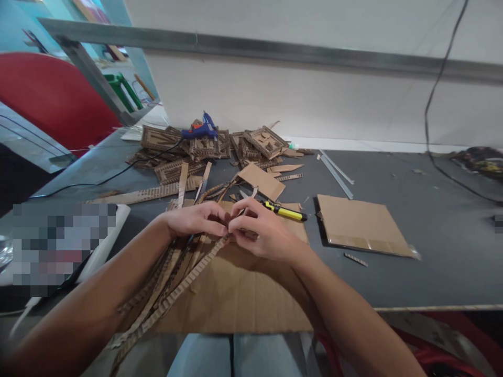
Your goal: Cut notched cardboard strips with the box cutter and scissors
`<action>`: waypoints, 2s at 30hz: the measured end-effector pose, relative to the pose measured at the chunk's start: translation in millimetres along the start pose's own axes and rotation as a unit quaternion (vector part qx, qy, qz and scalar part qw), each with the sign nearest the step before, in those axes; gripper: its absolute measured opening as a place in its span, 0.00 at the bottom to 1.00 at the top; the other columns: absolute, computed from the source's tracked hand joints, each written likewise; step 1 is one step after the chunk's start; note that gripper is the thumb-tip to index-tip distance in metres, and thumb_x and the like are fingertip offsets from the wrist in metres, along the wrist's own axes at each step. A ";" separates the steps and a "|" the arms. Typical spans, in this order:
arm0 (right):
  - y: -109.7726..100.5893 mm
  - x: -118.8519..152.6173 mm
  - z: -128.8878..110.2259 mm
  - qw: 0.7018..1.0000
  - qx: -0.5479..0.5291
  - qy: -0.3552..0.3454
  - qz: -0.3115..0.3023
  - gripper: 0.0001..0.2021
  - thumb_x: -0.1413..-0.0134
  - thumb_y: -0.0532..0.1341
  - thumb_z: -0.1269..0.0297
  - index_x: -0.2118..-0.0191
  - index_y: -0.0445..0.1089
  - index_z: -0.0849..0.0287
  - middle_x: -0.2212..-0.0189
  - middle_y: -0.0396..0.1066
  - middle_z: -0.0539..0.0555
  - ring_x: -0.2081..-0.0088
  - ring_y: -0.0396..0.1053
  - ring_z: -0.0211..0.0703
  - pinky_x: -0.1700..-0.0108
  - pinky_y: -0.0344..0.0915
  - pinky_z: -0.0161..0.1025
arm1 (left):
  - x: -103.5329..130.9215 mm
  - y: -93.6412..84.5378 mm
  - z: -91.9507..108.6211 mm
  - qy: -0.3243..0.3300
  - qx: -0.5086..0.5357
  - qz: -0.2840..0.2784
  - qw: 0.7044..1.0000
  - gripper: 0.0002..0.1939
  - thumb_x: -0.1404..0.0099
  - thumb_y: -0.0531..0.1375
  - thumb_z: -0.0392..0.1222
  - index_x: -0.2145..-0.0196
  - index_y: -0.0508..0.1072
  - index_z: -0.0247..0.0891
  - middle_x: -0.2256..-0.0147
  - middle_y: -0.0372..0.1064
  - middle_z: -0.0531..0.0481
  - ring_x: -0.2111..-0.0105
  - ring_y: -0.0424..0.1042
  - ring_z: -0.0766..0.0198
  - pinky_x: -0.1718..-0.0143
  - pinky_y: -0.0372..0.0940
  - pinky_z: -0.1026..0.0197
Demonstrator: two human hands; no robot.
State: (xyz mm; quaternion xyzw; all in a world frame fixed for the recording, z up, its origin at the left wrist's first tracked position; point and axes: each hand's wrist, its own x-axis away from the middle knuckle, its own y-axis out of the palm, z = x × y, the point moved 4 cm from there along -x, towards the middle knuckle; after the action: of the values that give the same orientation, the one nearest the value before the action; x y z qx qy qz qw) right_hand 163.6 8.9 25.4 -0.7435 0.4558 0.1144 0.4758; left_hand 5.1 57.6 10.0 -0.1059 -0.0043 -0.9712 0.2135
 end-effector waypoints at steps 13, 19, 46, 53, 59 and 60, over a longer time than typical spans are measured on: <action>1.7 2.1 3.4 0.999 0.022 0.023 -0.041 0.08 0.35 0.55 0.74 0.61 0.68 0.54 0.55 0.65 0.56 0.57 0.69 0.39 0.55 0.70 0.40 | 2.0 0.6 5.6 -0.017 0.009 0.017 1.000 0.11 0.40 0.66 0.45 0.71 0.79 0.32 0.75 0.74 0.49 0.74 0.71 0.66 0.67 0.67 0.65; -0.9 0.5 1.2 0.999 -0.008 0.040 -0.021 0.08 0.36 0.55 0.75 0.62 0.65 0.54 0.52 0.64 0.58 0.49 0.67 0.45 0.48 0.68 0.47 | 1.5 0.4 4.2 -0.004 0.036 0.025 0.999 0.12 0.42 0.68 0.47 0.69 0.80 0.32 0.72 0.75 0.47 0.73 0.71 0.66 0.67 0.67 0.64; -1.7 -0.3 12.1 0.977 0.100 0.116 0.146 0.03 0.42 0.61 0.71 0.66 0.69 0.56 0.66 0.72 0.53 0.67 0.71 0.39 0.67 0.69 0.35 | -1.1 -3.4 8.8 0.010 -0.041 0.124 0.991 0.16 0.39 0.66 0.52 0.68 0.76 0.34 0.73 0.73 0.51 0.71 0.71 0.66 0.66 0.65 0.66; 1.4 -0.4 15.4 0.982 0.116 0.082 0.123 0.07 0.45 0.58 0.75 0.66 0.64 0.55 0.65 0.71 0.53 0.67 0.69 0.38 0.66 0.67 0.36 | -2.4 -1.4 7.2 -0.002 -0.042 0.114 0.993 0.13 0.36 0.63 0.49 0.68 0.77 0.35 0.73 0.74 0.51 0.72 0.72 0.67 0.68 0.65 0.67; 2.5 -1.0 16.3 0.988 0.104 0.078 0.082 0.07 0.45 0.56 0.76 0.66 0.62 0.55 0.64 0.69 0.54 0.65 0.69 0.40 0.63 0.67 0.37 | -2.1 -1.9 4.9 -0.011 -0.042 0.098 0.994 0.12 0.35 0.62 0.47 0.70 0.76 0.36 0.74 0.73 0.53 0.73 0.70 0.68 0.68 0.63 0.68; 2.7 -1.2 16.6 0.989 0.100 0.079 0.073 0.07 0.45 0.56 0.76 0.67 0.62 0.55 0.64 0.69 0.54 0.65 0.69 0.40 0.64 0.67 0.37 | -2.3 -1.9 4.7 -0.013 -0.046 0.096 0.994 0.11 0.35 0.61 0.46 0.70 0.76 0.35 0.75 0.73 0.53 0.73 0.70 0.69 0.69 0.63 0.68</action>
State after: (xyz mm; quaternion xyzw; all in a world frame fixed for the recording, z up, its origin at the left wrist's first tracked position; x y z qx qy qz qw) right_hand 165.1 22.7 15.8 -0.6634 0.5544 0.0437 0.5006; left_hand 7.4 60.6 14.1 -0.1278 0.0476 -0.9440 0.3004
